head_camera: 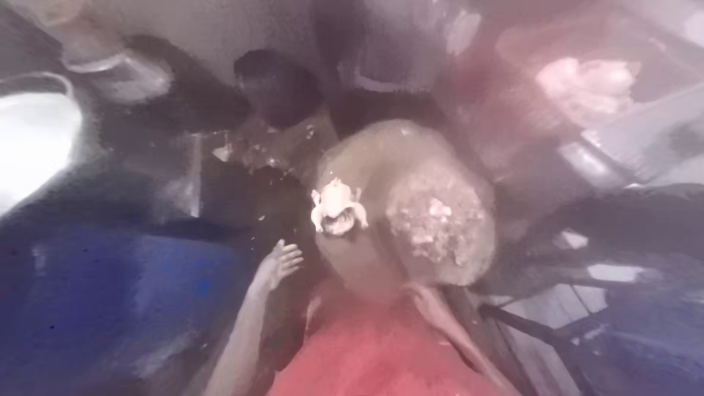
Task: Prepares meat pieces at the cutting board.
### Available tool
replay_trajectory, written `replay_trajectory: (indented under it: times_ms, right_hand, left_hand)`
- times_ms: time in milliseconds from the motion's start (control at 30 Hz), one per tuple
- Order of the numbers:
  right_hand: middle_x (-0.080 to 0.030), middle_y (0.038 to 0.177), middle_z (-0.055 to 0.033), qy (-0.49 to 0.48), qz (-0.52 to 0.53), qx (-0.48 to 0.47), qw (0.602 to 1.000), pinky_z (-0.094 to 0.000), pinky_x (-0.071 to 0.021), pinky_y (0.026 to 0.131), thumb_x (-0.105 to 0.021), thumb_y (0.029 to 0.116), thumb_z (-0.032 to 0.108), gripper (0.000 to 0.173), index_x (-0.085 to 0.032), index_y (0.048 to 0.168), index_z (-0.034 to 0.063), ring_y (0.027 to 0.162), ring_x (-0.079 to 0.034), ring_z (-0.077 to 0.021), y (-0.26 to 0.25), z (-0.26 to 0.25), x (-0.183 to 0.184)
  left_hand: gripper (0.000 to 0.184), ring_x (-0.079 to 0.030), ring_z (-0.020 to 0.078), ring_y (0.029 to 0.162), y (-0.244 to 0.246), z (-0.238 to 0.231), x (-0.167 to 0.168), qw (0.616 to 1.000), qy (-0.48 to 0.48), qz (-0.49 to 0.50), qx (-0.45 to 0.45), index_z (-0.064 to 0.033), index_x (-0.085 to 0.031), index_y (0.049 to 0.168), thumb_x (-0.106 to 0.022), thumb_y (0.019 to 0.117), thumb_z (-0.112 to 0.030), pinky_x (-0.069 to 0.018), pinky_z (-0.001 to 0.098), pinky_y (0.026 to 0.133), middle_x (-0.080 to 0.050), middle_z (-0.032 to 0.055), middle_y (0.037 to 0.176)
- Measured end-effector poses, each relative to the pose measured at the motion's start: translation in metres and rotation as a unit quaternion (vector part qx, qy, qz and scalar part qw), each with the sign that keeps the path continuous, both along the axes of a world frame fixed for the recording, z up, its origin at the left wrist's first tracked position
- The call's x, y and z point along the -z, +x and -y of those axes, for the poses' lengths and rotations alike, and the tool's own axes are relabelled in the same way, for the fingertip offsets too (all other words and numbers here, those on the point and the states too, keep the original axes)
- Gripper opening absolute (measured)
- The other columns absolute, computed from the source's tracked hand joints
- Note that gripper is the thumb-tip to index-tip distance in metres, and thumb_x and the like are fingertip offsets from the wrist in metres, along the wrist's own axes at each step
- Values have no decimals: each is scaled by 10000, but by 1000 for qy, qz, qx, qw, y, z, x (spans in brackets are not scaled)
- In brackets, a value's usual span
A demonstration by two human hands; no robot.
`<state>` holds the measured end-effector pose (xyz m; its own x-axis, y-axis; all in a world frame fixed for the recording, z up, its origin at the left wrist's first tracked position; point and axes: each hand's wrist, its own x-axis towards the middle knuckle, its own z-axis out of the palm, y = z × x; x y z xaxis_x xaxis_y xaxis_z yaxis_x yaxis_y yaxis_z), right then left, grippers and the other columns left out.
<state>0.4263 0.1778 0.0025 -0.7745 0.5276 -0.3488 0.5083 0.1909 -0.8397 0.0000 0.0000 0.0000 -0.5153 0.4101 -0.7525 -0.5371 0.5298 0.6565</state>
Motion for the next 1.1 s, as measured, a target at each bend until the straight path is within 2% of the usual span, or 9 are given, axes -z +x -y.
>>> replay_trajectory:
  times_ms: [100, 200, 333, 467, 567, 700, 833, 933, 1100]
  right_hand:
    - [-663, 1325, -75, -29, 1, -4, 1000, -376, -503, 1058, -418, 1054, 55, 362, -648, 1328, 107, 1200, -637, -165, -31, -10, -5]
    - [-650, 1339, -127, -17, -28, -1, 999, -404, -483, 1087, -438, 1038, 26, 370, -631, 1350, 77, 1228, -627, -222, -60, -20, 9]
    - [-627, 1383, -114, 49, 36, -84, 995, -514, -472, 1089, -440, 1068, 128, 366, -604, 1393, 168, 1264, -609, -294, -72, 1, 9]
    - [-642, 1335, -171, 56, 143, -71, 986, -624, -522, 971, -503, 1049, 194, 359, -634, 1365, 304, 1196, -635, -391, -87, 11, -3]
    - [-664, 1293, -177, 40, 112, -51, 992, -573, -541, 962, -527, 1039, 150, 351, -655, 1347, 260, 1147, -662, -369, -93, 17, 15]
    - [-669, 1316, -137, -56, -8, 59, 997, -423, -481, 1090, -461, 1040, 69, 337, -675, 1299, 48, 1221, -638, -232, -77, 18, 34]
    - [-685, 1010, -48, -112, -70, 266, 955, -258, -564, 747, -468, 1026, 96, 282, -661, 1218, 24, 824, -643, -70, -85, 30, 24]
    - [-678, 1253, -180, 11, -46, 176, 983, -364, -506, 1049, -435, 979, -18, 346, -675, 1227, -45, 1170, -648, -222, -107, 23, 6]
    - [-671, 1263, -187, 104, 52, -85, 990, -495, -542, 970, -556, 1029, 184, 289, -709, 1272, 156, 1110, -673, -319, -168, 4, -76]
  left_hand:
    - [744, -703, 263, 1020, 11, -69, 0, 988, 47, 126, 83, -84, -546, 1380, -183, 1058, -649, -575, 444, 879, -707, 129, 1172]
    - [465, -718, 246, 929, 36, -126, 2, 977, 75, 146, 136, -59, -558, 1289, -278, 1116, -387, -593, 410, 805, -723, 127, 1093]
    - [475, -676, 325, 1152, 68, -140, -25, 938, 122, 238, 219, -3, -517, 1396, -239, 1121, -273, -554, 497, 975, -670, 187, 1296]
    - [247, -633, 186, 715, 64, -141, -21, 945, 109, 274, 146, -89, -575, 1110, -352, 1060, -184, -572, 379, 709, -620, 51, 799]
    - [231, -559, 120, 577, 52, -139, -25, 935, 108, 295, 163, -130, -523, 920, -340, 1056, -167, -529, 290, 583, -543, -5, 666]
    - [227, -614, 117, 648, 27, -123, -69, 937, 125, 180, 270, -82, -578, 1006, -375, 1090, -139, -565, 291, 636, -616, 2, 744]
    - [161, -636, 104, 721, 6, -104, -52, 935, 79, 93, 333, -49, -587, 1134, -508, 1063, -170, -576, 288, 703, -635, 3, 842]
    - [216, -633, 103, 709, 0, -102, 4, 940, 13, 19, 340, -2, -585, 1160, -520, 1057, -181, -572, 289, 695, -632, 21, 851]
    - [299, -645, 105, 875, 14, -84, 8, 938, 56, -28, 341, 2, -566, 1297, -578, 1025, -124, -563, 309, 815, -666, 70, 1027]
